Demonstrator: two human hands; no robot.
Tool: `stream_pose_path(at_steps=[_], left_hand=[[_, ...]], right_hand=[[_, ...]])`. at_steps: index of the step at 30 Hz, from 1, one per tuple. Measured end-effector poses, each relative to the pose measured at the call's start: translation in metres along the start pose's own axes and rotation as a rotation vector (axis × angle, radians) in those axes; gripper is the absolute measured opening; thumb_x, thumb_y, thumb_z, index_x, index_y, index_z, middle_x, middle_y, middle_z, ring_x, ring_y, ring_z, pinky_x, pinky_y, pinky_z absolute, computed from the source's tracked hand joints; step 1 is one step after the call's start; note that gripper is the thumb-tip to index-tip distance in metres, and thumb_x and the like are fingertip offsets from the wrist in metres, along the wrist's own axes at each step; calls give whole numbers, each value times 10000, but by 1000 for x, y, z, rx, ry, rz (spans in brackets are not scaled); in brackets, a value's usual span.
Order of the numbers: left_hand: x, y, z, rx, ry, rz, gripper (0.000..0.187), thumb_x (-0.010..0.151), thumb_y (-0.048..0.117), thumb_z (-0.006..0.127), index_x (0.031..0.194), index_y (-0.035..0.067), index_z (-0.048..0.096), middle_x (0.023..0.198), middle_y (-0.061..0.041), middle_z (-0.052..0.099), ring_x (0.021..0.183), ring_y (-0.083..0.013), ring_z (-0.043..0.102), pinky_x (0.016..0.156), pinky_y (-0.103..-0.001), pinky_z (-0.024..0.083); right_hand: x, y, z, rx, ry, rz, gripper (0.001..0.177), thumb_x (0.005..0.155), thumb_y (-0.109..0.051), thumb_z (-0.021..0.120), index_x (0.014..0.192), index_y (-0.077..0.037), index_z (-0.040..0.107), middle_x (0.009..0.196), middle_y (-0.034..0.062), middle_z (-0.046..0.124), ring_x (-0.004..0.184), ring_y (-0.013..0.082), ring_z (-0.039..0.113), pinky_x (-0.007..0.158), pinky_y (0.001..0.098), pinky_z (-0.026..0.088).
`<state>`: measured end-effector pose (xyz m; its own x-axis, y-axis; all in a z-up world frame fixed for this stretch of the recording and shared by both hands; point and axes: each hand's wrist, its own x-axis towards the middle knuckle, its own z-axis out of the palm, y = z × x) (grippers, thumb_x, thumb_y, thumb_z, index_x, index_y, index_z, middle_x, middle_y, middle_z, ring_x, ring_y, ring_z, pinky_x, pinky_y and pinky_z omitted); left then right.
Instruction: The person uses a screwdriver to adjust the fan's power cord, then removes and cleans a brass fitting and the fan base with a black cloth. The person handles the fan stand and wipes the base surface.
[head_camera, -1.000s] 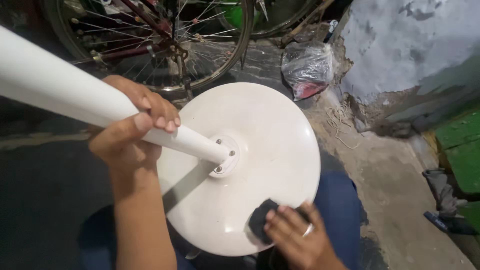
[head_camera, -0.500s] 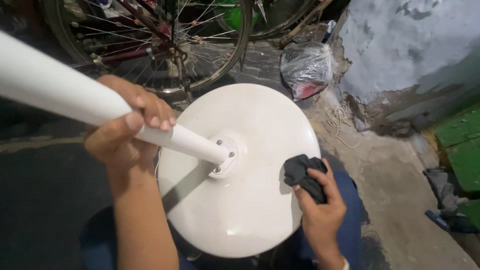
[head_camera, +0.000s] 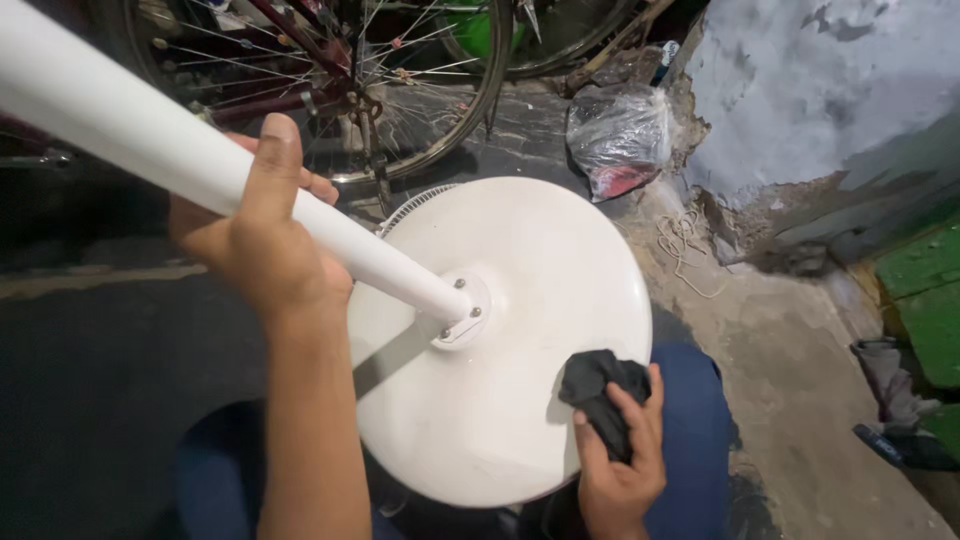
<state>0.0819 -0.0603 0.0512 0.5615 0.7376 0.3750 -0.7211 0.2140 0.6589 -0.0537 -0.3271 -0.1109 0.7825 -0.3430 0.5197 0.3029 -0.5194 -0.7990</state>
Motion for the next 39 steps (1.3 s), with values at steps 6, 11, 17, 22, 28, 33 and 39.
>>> stream_pose_path(at_steps=[6, 11, 17, 22, 28, 33, 39], left_hand=[[11, 11, -9, -22, 33, -149, 157, 837, -85, 719, 832, 29, 612, 734, -109, 613, 580, -208, 622, 556, -373, 598], [12, 13, -9, -51, 12, -181, 133, 795, -70, 697, 818, 30, 613, 701, -108, 598, 561, -216, 614, 565, -383, 590], [4, 7, 1, -48, -4, -186, 134, 754, -73, 707, 796, 31, 634, 664, -98, 607, 553, -216, 625, 574, -367, 586], [3, 5, 2, -64, -52, -213, 160, 729, -72, 742, 770, 29, 624, 668, -98, 611, 544, -214, 618, 555, -359, 570], [-4, 1, 6, -42, -43, -237, 159, 709, -72, 740, 774, 35, 641, 680, -86, 619, 541, -204, 620, 548, -348, 564], [-3, -3, 6, -99, -122, -219, 123, 741, -93, 723, 769, -8, 639, 671, -103, 596, 558, -219, 604, 584, -351, 533], [-9, -3, 6, -121, -164, -281, 143, 717, -94, 704, 777, 10, 625, 673, -98, 616, 552, -210, 602, 603, -340, 519]], right_hand=[[21, -4, -32, -261, -246, -211, 354, 881, -121, 686, 1218, -17, 663, 1608, 344, 324, 1496, 518, 276, 1183, 537, 257], [97, -18, -43, -562, -454, -570, 343, 938, -233, 619, 1222, -47, 668, 1555, 218, 440, 1473, 527, 317, 1212, 645, 104], [106, -31, -26, -611, -672, -583, 462, 910, -200, 607, 1321, 8, 597, 1429, 159, 542, 1381, 353, 450, 1217, 662, 150], [66, -22, -16, -641, -1067, -972, 549, 823, -195, 583, 1327, 21, 552, 1503, 229, 470, 1412, 343, 422, 1144, 608, 267], [142, 2, 8, -724, -786, -732, 469, 937, -144, 559, 1357, 65, 550, 1476, 250, 501, 1369, 371, 469, 1095, 554, 382], [57, -15, 11, -523, -1108, -1066, 472, 884, -194, 598, 1272, 72, 570, 1466, 281, 509, 1394, 409, 468, 1163, 615, 298], [132, 12, 38, -775, -807, -875, 466, 902, -182, 564, 1332, -4, 588, 1466, 191, 521, 1370, 346, 483, 1168, 603, 254]])
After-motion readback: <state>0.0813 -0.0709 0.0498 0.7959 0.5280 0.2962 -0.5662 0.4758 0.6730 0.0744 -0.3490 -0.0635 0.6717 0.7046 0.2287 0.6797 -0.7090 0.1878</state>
